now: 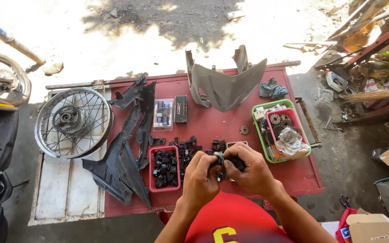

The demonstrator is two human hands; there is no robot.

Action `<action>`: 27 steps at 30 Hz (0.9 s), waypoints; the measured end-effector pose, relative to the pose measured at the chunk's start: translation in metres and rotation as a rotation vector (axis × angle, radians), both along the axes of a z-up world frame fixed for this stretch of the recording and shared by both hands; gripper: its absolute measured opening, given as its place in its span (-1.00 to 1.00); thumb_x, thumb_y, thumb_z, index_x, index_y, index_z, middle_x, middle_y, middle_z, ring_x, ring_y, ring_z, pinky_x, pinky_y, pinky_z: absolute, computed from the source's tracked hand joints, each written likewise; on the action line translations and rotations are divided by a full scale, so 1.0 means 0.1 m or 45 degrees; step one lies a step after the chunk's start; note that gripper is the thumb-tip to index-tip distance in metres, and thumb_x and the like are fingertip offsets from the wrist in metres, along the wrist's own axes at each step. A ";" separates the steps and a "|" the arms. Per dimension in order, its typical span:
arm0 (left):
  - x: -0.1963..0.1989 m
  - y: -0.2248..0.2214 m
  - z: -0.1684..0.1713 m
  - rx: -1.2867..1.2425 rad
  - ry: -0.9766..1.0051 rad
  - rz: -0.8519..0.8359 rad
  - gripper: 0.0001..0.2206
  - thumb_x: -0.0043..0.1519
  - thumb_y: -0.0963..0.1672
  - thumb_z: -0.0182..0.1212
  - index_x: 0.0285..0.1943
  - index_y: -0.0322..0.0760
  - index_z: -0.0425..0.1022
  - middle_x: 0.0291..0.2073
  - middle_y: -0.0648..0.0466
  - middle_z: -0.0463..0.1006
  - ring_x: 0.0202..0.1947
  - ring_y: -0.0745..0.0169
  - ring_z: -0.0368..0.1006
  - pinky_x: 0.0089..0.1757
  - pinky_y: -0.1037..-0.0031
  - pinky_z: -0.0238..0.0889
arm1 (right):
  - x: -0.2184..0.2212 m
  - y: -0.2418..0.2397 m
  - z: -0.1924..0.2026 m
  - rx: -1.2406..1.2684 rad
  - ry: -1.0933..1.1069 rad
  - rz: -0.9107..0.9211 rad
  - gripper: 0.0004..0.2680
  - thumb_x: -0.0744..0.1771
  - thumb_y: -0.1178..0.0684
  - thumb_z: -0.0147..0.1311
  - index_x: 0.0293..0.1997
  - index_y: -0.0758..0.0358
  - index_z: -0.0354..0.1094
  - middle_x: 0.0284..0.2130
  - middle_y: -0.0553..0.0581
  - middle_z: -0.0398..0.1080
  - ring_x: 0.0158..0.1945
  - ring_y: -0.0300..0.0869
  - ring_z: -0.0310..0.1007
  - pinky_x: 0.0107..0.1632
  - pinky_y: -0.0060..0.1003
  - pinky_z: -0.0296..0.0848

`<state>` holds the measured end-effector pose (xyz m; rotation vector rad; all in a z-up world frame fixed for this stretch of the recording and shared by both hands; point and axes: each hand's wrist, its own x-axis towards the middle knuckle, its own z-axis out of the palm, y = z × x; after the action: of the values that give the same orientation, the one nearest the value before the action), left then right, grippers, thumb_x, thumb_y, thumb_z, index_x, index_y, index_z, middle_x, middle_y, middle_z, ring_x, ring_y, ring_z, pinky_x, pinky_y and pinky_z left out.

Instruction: The person assembles and sorts small motorcycle components at a workbench.

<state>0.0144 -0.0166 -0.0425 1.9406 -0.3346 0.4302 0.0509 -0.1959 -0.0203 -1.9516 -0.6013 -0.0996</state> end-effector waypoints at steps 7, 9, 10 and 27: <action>-0.07 0.06 -0.11 -0.601 0.663 -0.278 -0.95 0.31 -0.26 0.22 -0.18 -0.44 0.45 -0.41 0.00 0.49 -0.38 0.26 0.38 -0.32 0.42 0.34 | 0.00 -0.14 0.09 0.084 0.053 0.199 -0.90 0.32 0.19 0.18 -0.14 0.33 0.40 -0.32 0.13 0.43 -0.33 -0.13 0.47 -0.25 -0.28 0.48; -0.05 0.11 -0.20 -1.146 0.961 -0.744 -0.86 0.41 -0.18 0.17 -0.13 -0.45 0.45 -0.40 0.03 0.52 -0.39 0.32 0.40 -0.27 0.49 0.30 | 0.00 -0.19 0.10 0.100 0.028 0.333 -0.91 0.34 0.16 0.15 -0.14 0.33 0.40 -0.33 0.13 0.43 -0.34 -0.14 0.48 -0.25 -0.29 0.49; -0.06 0.10 -0.18 -1.146 0.960 -0.742 -0.86 0.41 -0.18 0.17 -0.13 -0.45 0.45 -0.40 0.03 0.52 -0.39 0.32 0.40 -0.27 0.49 0.30 | -0.01 -0.19 0.10 0.101 0.027 0.335 -0.91 0.34 0.16 0.15 -0.14 0.33 0.40 -0.33 0.13 0.43 -0.34 -0.14 0.48 -0.25 -0.29 0.49; -0.07 -0.17 0.29 0.046 -0.205 0.018 -0.76 0.09 -0.32 0.24 -0.08 -0.40 0.44 -0.28 -0.08 0.46 -0.26 0.05 0.40 -0.24 0.39 0.30 | -0.18 -0.10 -0.39 0.919 1.068 -0.082 -0.84 0.38 0.05 0.10 -0.22 0.38 0.32 -0.50 0.06 0.42 -0.60 -0.35 0.36 -0.63 -0.41 0.37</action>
<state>0.0075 -0.0339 -0.0130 1.9490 -0.4354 0.5948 0.0325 -0.2055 -0.0591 -1.1450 0.0711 0.3985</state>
